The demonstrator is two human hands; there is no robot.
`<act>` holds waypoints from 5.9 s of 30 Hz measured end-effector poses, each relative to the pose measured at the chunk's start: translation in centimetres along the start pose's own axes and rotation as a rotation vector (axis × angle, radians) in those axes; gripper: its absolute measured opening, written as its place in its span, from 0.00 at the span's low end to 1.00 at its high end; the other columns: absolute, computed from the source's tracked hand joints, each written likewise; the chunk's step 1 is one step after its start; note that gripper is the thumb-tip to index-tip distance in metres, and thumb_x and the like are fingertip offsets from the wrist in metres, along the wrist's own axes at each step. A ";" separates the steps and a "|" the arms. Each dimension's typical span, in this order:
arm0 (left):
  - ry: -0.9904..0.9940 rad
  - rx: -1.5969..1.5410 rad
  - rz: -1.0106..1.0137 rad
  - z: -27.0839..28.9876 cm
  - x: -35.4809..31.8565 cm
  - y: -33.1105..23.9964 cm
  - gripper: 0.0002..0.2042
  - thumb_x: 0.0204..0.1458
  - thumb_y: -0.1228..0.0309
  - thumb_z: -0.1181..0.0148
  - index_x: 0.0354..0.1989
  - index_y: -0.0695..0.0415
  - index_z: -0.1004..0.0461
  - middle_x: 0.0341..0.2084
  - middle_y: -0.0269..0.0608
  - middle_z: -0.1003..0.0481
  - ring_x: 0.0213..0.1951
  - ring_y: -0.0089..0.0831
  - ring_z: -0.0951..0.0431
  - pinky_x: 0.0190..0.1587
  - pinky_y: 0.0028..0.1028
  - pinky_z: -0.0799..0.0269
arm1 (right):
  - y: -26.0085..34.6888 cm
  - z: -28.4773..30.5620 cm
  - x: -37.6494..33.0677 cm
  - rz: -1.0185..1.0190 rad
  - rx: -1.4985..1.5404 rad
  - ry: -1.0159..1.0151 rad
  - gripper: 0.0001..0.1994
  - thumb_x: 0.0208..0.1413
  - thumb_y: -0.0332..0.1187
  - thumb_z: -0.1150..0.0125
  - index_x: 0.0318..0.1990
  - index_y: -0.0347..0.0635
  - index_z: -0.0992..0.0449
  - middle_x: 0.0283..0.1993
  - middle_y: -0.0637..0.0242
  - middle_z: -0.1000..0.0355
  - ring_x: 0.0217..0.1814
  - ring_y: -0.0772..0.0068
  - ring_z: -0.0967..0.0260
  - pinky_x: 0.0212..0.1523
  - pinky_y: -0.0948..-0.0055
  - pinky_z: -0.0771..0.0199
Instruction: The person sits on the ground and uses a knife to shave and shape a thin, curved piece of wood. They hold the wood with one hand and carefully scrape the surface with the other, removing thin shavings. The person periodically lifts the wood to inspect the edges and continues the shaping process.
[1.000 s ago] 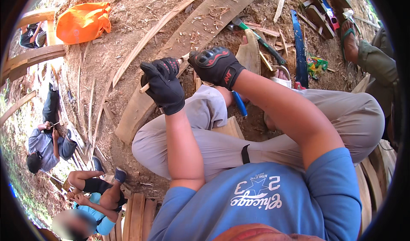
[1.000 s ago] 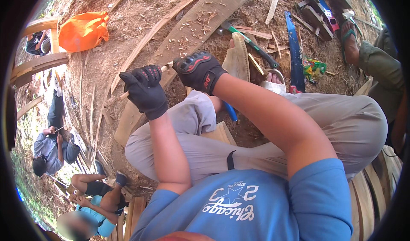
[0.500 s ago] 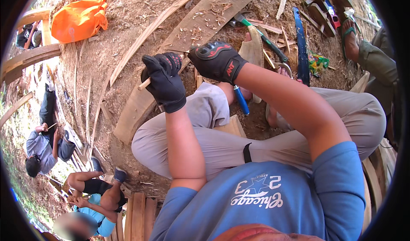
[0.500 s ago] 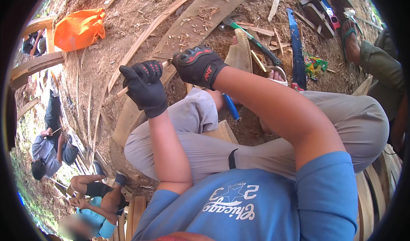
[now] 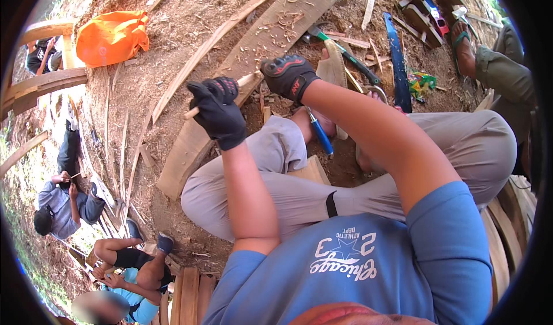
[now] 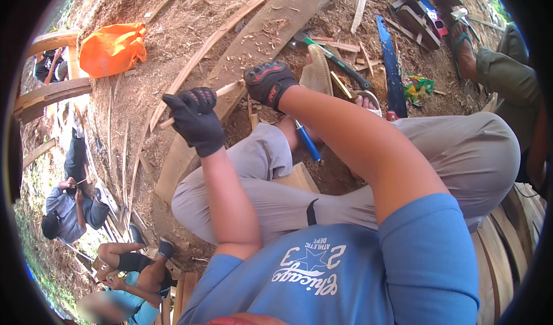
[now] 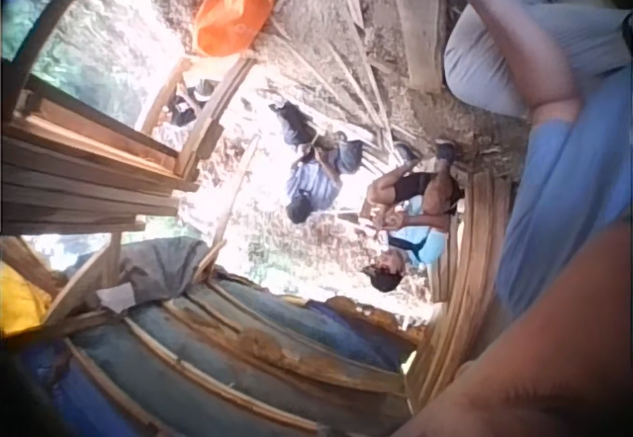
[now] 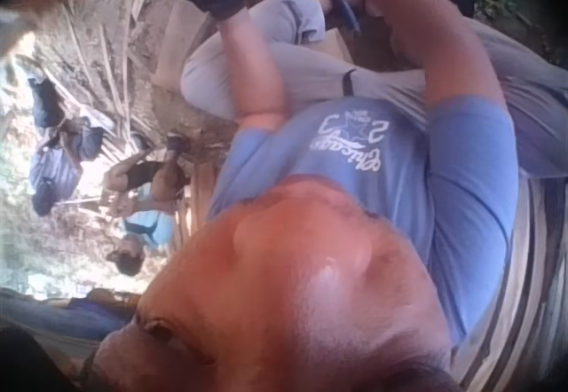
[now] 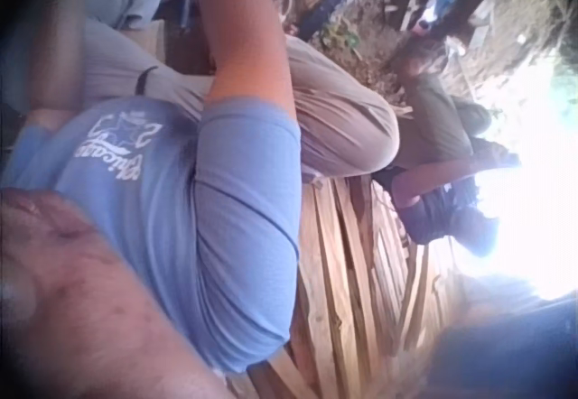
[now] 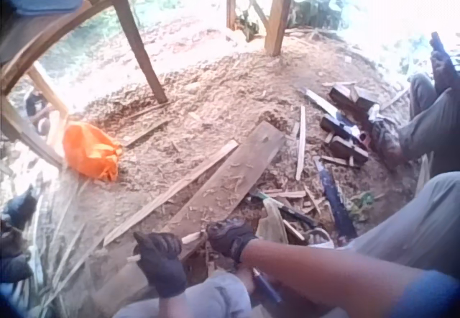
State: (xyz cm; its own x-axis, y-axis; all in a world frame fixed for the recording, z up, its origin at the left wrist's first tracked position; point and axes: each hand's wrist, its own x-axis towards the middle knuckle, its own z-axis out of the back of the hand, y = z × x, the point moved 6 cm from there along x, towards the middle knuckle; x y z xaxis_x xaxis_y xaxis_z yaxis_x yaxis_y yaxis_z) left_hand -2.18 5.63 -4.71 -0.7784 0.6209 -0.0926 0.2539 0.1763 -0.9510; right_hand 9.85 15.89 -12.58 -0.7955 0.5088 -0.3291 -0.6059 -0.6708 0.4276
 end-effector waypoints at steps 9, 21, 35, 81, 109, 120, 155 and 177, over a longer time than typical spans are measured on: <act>0.046 -0.011 0.014 -0.5 -0.6 0.0 0.33 0.70 0.41 0.57 0.17 0.53 0.44 0.14 0.31 0.46 0.19 0.28 0.45 0.28 0.32 0.45 | 3.7 4.1 -2.6 0.130 0.048 0.053 0.10 0.59 0.36 0.43 0.44 0.46 0.21 0.37 0.53 0.19 0.39 0.48 0.18 0.39 0.52 0.18; 0.026 0.347 -0.113 -1.1 -1.1 -1.3 0.32 0.71 0.41 0.61 0.24 0.56 0.35 0.20 0.36 0.31 0.23 0.28 0.31 0.33 0.30 0.32 | -0.4 -2.0 -1.0 -0.001 -0.067 0.072 0.11 0.59 0.36 0.45 0.41 0.46 0.17 0.41 0.52 0.17 0.45 0.49 0.17 0.44 0.53 0.18; 0.052 0.046 0.054 -0.1 -0.6 1.6 0.33 0.70 0.39 0.61 0.18 0.53 0.44 0.15 0.31 0.45 0.20 0.28 0.45 0.28 0.30 0.45 | 3.0 2.9 -2.8 0.099 0.078 0.124 0.10 0.61 0.35 0.47 0.43 0.43 0.21 0.38 0.50 0.20 0.41 0.45 0.19 0.40 0.50 0.19; -0.003 0.090 -0.020 0.2 0.2 1.3 0.36 0.66 0.32 0.63 0.14 0.50 0.46 0.12 0.31 0.47 0.17 0.25 0.51 0.24 0.29 0.55 | 3.1 -0.9 -3.3 -0.002 0.185 -0.116 0.08 0.57 0.34 0.44 0.38 0.44 0.20 0.35 0.54 0.19 0.38 0.49 0.18 0.37 0.53 0.18; -0.195 0.256 -0.212 -0.7 -1.3 2.0 0.33 0.70 0.38 0.63 0.23 0.55 0.37 0.14 0.33 0.42 0.18 0.24 0.44 0.21 0.26 0.52 | 0.6 -4.0 -1.2 -0.134 0.211 0.089 0.15 0.62 0.37 0.50 0.46 0.42 0.18 0.43 0.49 0.18 0.47 0.49 0.18 0.46 0.52 0.19; -0.140 -0.115 -0.067 1.3 0.6 1.2 0.35 0.70 0.36 0.69 0.14 0.47 0.51 0.12 0.28 0.53 0.16 0.24 0.55 0.21 0.29 0.58 | 3.4 -1.7 -2.5 -0.086 0.275 -0.007 0.13 0.63 0.38 0.48 0.42 0.40 0.22 0.40 0.47 0.20 0.43 0.43 0.19 0.44 0.50 0.20; -0.402 -0.254 -0.071 4.0 -1.2 1.7 0.30 0.73 0.43 0.70 0.17 0.45 0.52 0.15 0.29 0.50 0.21 0.27 0.49 0.28 0.30 0.48 | 7.4 -1.1 -2.9 -0.008 0.223 -0.108 0.11 0.63 0.37 0.49 0.39 0.42 0.22 0.32 0.51 0.20 0.36 0.47 0.19 0.39 0.51 0.21; -0.283 -0.242 -0.065 4.6 -1.7 1.7 0.29 0.74 0.46 0.65 0.18 0.47 0.50 0.15 0.28 0.49 0.20 0.26 0.49 0.27 0.31 0.48 | 7.9 -1.4 -2.8 0.035 0.037 -0.242 0.09 0.62 0.35 0.49 0.37 0.43 0.22 0.33 0.54 0.19 0.36 0.51 0.18 0.38 0.53 0.21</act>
State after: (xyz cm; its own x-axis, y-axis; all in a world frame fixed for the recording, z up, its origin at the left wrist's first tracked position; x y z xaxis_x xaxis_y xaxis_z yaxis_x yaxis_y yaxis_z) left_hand -3.07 1.36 -7.53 -0.9167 0.3725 -0.1445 0.3007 0.4052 -0.8633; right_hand 7.29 8.38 -9.47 -0.7907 0.6033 -0.1041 -0.5744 -0.6724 0.4669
